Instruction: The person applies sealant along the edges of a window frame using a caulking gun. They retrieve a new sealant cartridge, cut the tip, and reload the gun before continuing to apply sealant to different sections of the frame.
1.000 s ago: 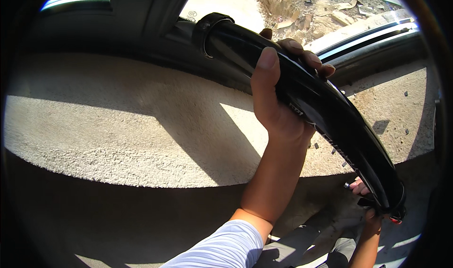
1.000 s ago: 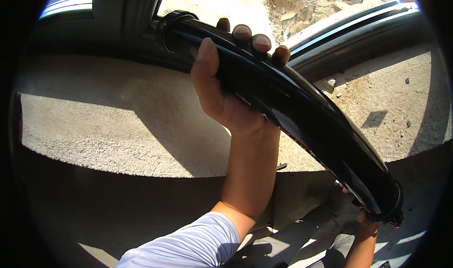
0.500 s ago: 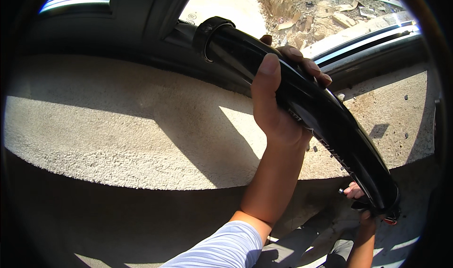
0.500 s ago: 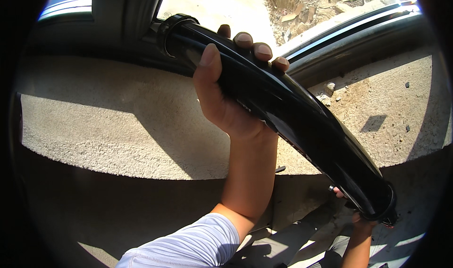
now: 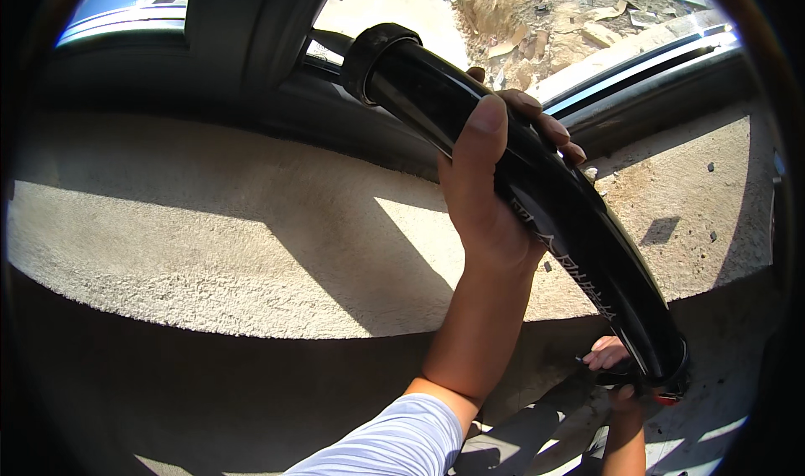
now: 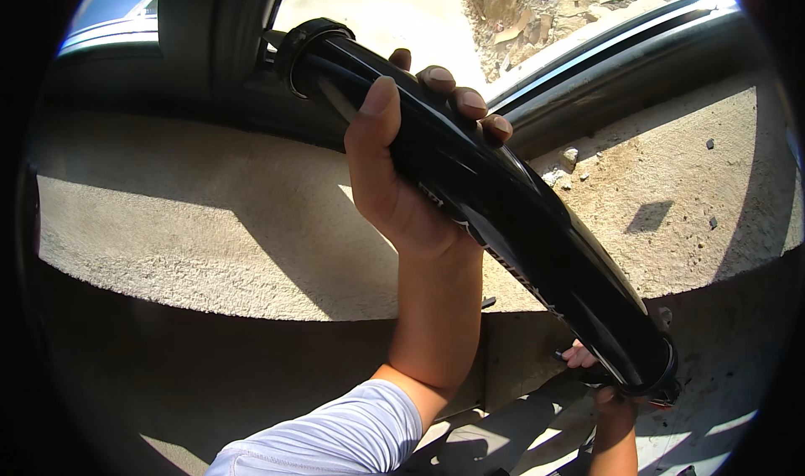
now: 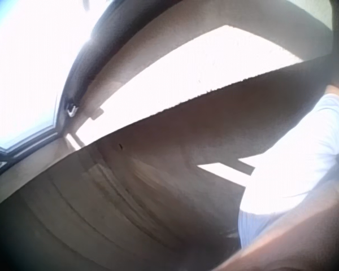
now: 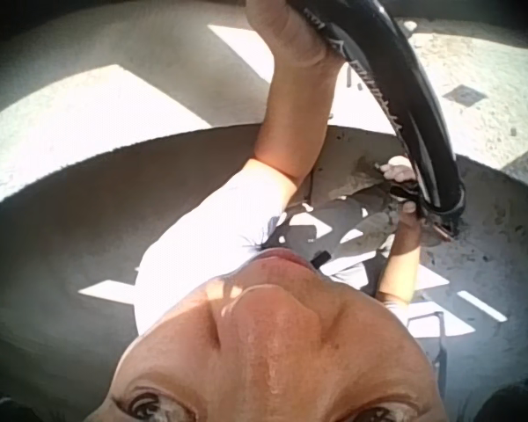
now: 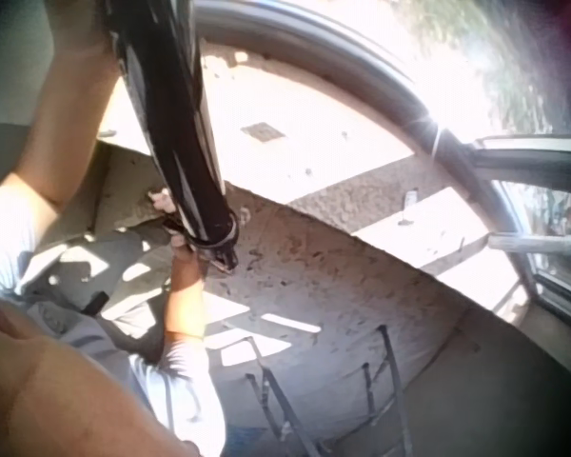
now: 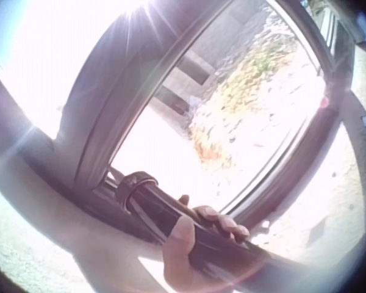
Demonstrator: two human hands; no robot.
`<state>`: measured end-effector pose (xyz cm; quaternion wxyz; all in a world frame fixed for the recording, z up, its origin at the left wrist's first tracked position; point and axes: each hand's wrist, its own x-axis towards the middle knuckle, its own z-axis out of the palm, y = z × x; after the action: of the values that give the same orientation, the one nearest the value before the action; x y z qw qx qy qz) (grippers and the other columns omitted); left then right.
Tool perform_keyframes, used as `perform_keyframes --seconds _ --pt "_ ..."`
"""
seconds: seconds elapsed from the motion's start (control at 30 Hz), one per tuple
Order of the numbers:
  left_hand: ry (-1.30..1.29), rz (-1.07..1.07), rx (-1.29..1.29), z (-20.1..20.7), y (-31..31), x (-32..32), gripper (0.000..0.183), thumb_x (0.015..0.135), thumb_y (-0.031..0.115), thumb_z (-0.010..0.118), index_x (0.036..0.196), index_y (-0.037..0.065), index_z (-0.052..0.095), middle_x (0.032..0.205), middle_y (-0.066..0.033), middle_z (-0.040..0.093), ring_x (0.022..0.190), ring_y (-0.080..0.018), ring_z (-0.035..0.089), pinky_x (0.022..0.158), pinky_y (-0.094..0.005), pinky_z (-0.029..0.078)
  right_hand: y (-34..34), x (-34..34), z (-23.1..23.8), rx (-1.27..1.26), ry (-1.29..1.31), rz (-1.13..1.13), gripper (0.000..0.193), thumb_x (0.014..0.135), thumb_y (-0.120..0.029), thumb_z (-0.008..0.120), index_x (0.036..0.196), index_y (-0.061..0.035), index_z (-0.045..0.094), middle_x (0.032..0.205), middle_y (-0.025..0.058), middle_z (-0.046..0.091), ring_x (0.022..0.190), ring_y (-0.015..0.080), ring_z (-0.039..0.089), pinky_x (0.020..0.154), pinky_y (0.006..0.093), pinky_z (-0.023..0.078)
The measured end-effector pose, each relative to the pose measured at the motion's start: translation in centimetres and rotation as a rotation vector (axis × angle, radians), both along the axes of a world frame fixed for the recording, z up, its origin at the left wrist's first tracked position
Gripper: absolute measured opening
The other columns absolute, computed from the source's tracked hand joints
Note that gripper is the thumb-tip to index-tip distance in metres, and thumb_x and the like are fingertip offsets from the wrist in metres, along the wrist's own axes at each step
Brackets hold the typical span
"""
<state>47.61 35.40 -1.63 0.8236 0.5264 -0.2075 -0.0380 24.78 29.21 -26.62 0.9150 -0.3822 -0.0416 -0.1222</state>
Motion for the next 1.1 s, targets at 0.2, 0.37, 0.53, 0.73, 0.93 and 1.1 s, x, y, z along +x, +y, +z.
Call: perform_keyframes --seconds 0.2,0.37,0.53,0.73,0.93,1.1 --pt "0.069 0.076 -0.006 0.6 -2.7 -0.9 0.036 0.094 0.034 0.067 0.094 -0.001 0.062 0.078 -0.0147 0.066 0.069 -0.0224 0.067 0.063 -0.0341 0.057 0.4 -0.2 0.3 0.011 -0.021 -0.054 0.076 0.085 -0.080 0.060 0.086 -0.0040 0.058 0.083 0.0102 0.064 0.081 0.0248 0.065 0.084 0.0405 0.052" --pt "0.076 0.080 0.007 0.8 -5.0 -1.3 0.035 0.094 0.033 0.067 0.095 -0.001 0.062 0.078 -0.0150 0.065 0.068 -0.0220 0.066 0.065 -0.0338 0.058 -0.9 -0.5 0.5 -0.013 0.004 -0.120 0.076 0.086 -0.081 0.058 0.085 -0.0054 0.056 0.081 0.0098 0.063 0.078 0.0229 0.063 0.083 0.0387 0.052" --pt "0.076 0.037 0.007 0.6 -7.5 -1.6 0.035 0.093 0.033 0.068 0.098 -0.001 0.061 0.079 -0.0154 0.065 0.069 -0.0219 0.067 0.065 -0.0335 0.058 -2.6 -1.0 0.7 0.019 0.026 -0.183 0.070 0.085 -0.079 0.061 0.083 -0.0094 0.054 0.074 0.0076 0.064 0.072 0.0207 0.064 0.079 0.0334 0.048" --pt "0.088 -0.044 0.087 0.6 -10.8 -1.5 0.044 0.091 0.035 0.070 0.121 0.008 0.053 0.094 -0.0106 0.065 0.082 -0.0226 0.069 0.068 -0.0380 0.061 -5.2 -1.9 0.4 -0.007 0.080 -0.195 0.078 0.082 -0.086 0.056 0.082 -0.0081 0.054 0.076 0.0075 0.060 0.072 0.0203 0.061 0.073 0.0324 0.050" --pt "0.098 -0.070 0.103 0.6 -14.9 -1.8 0.041 0.090 0.037 0.071 0.112 0.007 0.055 0.095 -0.0091 0.064 0.083 -0.0221 0.068 0.071 -0.0384 0.060 -8.0 -2.2 1.1 0.064 0.072 -0.263 0.071 0.083 -0.080 0.062 0.078 -0.0102 0.053 0.067 0.0056 0.061 0.065 0.0188 0.063 0.075 0.0321 0.047" --pt "0.105 -0.093 0.114 0.8 -18.4 -2.0 0.044 0.089 0.040 0.071 0.108 0.004 0.054 0.095 -0.0092 0.061 0.085 -0.0223 0.066 0.074 -0.0383 0.058 -11.1 -2.9 1.8 0.092 0.130 -0.276 0.074 0.078 -0.083 0.065 0.075 -0.0107 0.053 0.065 0.0038 0.059 0.063 0.0189 0.062 0.076 0.0327 0.046"
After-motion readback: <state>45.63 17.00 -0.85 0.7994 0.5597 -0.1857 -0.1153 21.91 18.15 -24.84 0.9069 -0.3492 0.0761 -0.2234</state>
